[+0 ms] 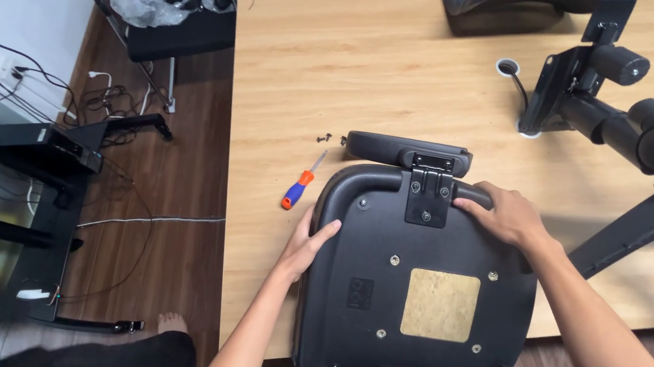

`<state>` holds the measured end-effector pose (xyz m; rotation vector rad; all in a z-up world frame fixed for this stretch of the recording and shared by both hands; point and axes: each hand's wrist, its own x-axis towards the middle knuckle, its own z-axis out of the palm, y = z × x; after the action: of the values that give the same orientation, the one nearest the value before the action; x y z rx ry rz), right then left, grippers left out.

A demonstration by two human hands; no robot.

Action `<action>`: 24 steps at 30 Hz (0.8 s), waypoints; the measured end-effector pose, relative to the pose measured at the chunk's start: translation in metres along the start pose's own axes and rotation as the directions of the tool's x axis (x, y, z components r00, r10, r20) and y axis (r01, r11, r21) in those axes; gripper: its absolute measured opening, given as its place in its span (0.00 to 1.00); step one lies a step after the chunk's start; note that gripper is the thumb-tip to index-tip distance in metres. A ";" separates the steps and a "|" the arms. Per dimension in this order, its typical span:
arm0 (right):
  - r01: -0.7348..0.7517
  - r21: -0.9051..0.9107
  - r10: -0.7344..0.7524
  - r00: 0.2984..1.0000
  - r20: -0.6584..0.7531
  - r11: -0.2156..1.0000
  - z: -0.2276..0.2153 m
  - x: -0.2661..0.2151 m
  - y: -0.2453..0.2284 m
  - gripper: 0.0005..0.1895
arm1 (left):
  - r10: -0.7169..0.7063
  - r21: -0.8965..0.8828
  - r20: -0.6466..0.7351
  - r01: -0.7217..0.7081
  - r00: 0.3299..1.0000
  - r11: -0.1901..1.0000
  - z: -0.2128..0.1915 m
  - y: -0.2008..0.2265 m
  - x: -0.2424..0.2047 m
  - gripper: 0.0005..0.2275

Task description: The person assembles an office chair on a wooden table. They align the seat plate with the seat cushion, drive screws using a screwdriver, attach the seat to the gas lift cylinder and five-star base, and repeatedly tighten fasteners by hand and with the screwdriver while steadying the seat with the other hand.

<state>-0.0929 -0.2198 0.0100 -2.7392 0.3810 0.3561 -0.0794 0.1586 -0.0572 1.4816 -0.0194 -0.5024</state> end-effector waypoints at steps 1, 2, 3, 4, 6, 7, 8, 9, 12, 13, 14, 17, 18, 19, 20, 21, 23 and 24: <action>0.006 0.002 -0.006 1.000 -0.004 1.000 0.001 0.002 0.001 0.42 | 0.006 0.002 -0.004 -0.006 1.000 1.000 0.000 0.001 0.000 0.34; 0.022 -0.024 -0.022 1.000 -0.004 0.999 0.001 0.004 0.001 0.42 | 0.001 -0.001 -0.021 -0.001 1.000 1.000 0.000 0.002 0.000 0.33; 0.039 -0.050 -0.039 0.999 -0.006 0.998 0.001 0.008 0.002 0.43 | -0.002 -0.005 -0.037 0.002 0.999 1.000 0.000 0.003 0.001 0.33; 0.046 -0.050 -0.047 0.999 -0.011 0.998 0.000 0.008 -0.001 0.43 | 0.006 -0.003 -0.042 -0.006 0.999 1.000 -0.002 0.004 0.001 0.33; 0.080 -0.115 -0.082 0.997 -0.010 0.990 -0.004 0.009 -0.008 0.41 | -0.051 -0.003 -0.074 0.051 0.996 0.999 -0.004 0.007 -0.001 0.32; 0.086 -0.115 -0.088 0.996 -0.012 0.990 -0.009 0.009 -0.015 0.41 | -0.047 -0.002 -0.078 0.047 0.996 0.999 -0.007 0.006 0.000 0.32; 0.088 -0.126 -0.087 0.996 0.012 0.988 -0.015 0.009 -0.021 0.41 | -0.030 -0.051 -0.064 0.026 0.997 0.998 -0.010 0.004 0.001 0.33; 0.088 -0.136 -0.084 0.996 0.038 0.987 -0.020 0.008 -0.028 0.40 | -0.013 -0.099 -0.050 0.008 0.999 0.995 -0.014 0.003 0.001 0.33; 0.151 -0.177 -0.148 0.989 0.032 0.972 -0.036 0.010 -0.049 0.39 | -0.039 -0.123 -0.075 0.029 0.996 0.992 -0.022 0.018 -0.008 0.34; 0.156 -0.178 -0.153 0.988 0.030 0.972 -0.043 0.012 -0.057 0.39 | -0.035 -0.123 -0.080 0.025 0.996 0.992 -0.024 0.025 -0.011 0.34; 0.167 -0.178 -0.162 0.986 0.041 0.970 -0.050 0.014 -0.066 0.40 | -0.014 -0.166 -0.076 0.001 0.997 0.986 -0.026 0.031 -0.015 0.33; 0.222 -0.221 -0.218 0.975 0.041 0.950 -0.073 0.015 -0.099 0.42 | -0.037 -0.240 -0.096 0.013 0.995 0.971 -0.037 0.040 -0.023 0.32; 0.258 -0.264 -0.259 0.965 0.029 0.929 -0.081 0.015 -0.110 0.43 | -0.084 -0.273 -0.110 0.051 0.990 0.961 -0.041 0.041 -0.025 0.32; 0.261 -0.265 -0.263 0.964 0.028 0.928 -0.086 0.019 -0.119 0.43 | -0.081 -0.273 -0.112 0.048 0.990 0.961 -0.045 0.037 -0.028 0.32; 0.288 -0.322 -0.286 0.957 0.055 0.902 -0.091 0.023 -0.129 0.44 | -0.077 -0.340 -0.100 0.039 0.992 0.940 -0.049 0.034 -0.030 0.32; 0.316 -0.378 -0.309 0.948 0.080 0.870 -0.097 0.028 -0.140 0.45 | -0.069 -0.405 -0.089 0.028 0.994 0.914 -0.053 0.031 -0.032 0.32; 0.346 -0.408 -0.329 0.938 0.113 0.845 -0.106 0.031 -0.162 0.47 | -0.076 -0.469 -0.087 0.027 0.993 0.883 -0.058 0.018 -0.039 0.33; 0.371 -0.436 -0.341 0.928 0.149 0.820 -0.110 0.033 -0.175 0.48 | -0.087 -0.531 -0.079 0.032 0.993 0.846 -0.061 0.012 -0.042 0.35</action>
<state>0.0126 -0.1104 0.1533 -3.1567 -0.2811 0.4795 -0.0944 0.2306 -0.0401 0.9596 0.2316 -0.4375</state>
